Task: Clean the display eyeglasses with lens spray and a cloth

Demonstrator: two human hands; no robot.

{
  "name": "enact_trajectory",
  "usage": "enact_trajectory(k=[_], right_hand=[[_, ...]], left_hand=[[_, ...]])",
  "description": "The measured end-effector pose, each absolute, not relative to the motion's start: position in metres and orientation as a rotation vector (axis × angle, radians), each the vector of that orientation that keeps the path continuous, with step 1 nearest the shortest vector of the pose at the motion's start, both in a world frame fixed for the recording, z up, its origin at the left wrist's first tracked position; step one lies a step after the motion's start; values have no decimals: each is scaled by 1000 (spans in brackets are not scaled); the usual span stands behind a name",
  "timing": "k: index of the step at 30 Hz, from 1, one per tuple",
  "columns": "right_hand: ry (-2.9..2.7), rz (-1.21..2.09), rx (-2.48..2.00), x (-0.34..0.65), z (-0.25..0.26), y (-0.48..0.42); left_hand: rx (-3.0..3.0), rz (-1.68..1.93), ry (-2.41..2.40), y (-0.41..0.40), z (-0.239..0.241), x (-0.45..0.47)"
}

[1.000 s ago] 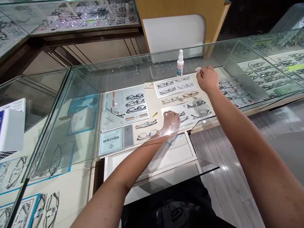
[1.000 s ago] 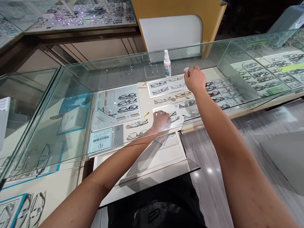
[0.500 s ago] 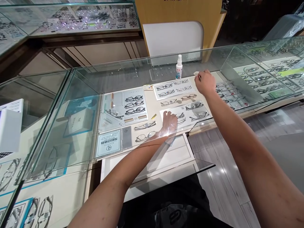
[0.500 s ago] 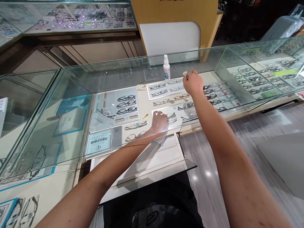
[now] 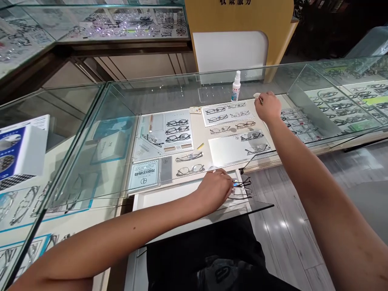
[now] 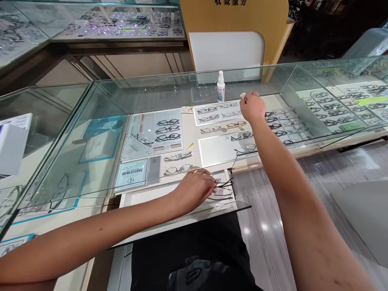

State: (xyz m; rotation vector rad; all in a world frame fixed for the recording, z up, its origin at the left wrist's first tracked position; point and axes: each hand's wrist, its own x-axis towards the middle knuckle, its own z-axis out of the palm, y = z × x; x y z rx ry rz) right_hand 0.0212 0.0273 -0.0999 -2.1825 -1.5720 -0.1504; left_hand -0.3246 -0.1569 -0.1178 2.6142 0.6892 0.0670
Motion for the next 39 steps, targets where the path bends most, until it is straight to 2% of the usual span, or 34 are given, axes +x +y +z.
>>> enact_trajectory(k=[7, 13, 17, 25, 39], right_hand=[[-1589, -141, -2209, 20, -98, 26], [-1586, -161, -2244, 17, -96, 24], [-1592, -172, -2259, 17, -95, 24], [-1605, -157, -2250, 18, -96, 24], [-1594, -167, -2235, 16, -95, 22]], left_hand=[[2504, 45, 621, -174, -40, -344], [2729, 270, 828, -138, 12, -344], [2915, 339, 1066, -86, 1, -329], [3067, 216, 1268, -19, -47, -301], [3235, 357, 1206, -44, -52, -300]])
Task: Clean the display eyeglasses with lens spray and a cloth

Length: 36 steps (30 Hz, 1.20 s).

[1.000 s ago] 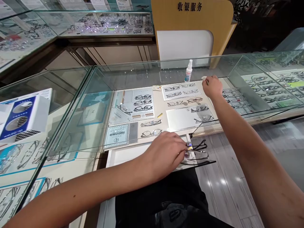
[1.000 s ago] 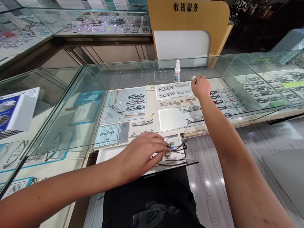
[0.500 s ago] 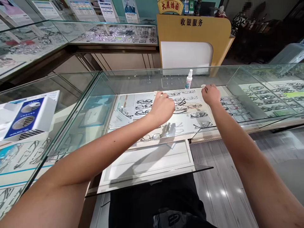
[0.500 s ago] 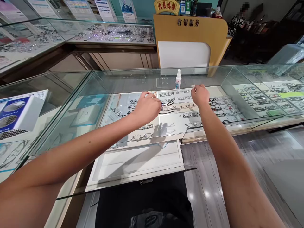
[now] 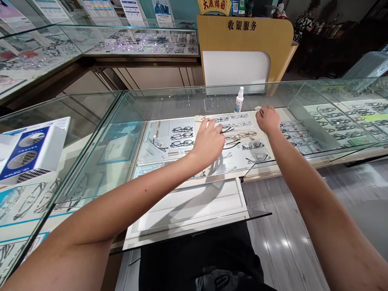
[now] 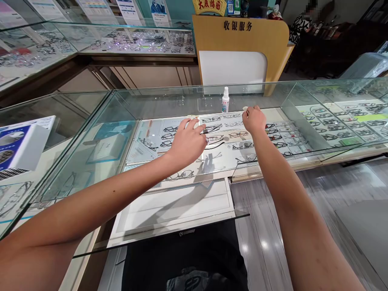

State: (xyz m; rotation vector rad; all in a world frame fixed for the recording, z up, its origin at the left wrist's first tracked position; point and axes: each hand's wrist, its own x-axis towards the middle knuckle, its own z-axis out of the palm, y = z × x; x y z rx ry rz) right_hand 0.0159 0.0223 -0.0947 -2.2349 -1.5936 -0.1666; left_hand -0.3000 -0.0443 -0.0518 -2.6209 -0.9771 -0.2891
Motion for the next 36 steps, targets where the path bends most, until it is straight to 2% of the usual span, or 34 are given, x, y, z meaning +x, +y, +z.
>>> enact_trajectory(k=[15, 24, 28, 31, 34, 36], right_hand=[[-1592, -118, -2250, 14, -91, 19], [-1587, -160, -2223, 15, -95, 22], [-1588, -159, -2234, 16, -96, 23], [-1583, -158, -2222, 16, -98, 24], [-1572, -165, -2209, 16, -99, 24], [-1564, -154, -2213, 15, -99, 24]], left_hand=[[-2757, -362, -1084, -71, -45, -312], [-2716, -470, -1166, -60, -51, -309], [-3084, -641, -912, -100, -45, -315], [-3688, -376, -655, -143, -60, -323], [-3865, 60, -852, -159, -100, -325], [-3783, 97, -1028, -146, -133, -322]])
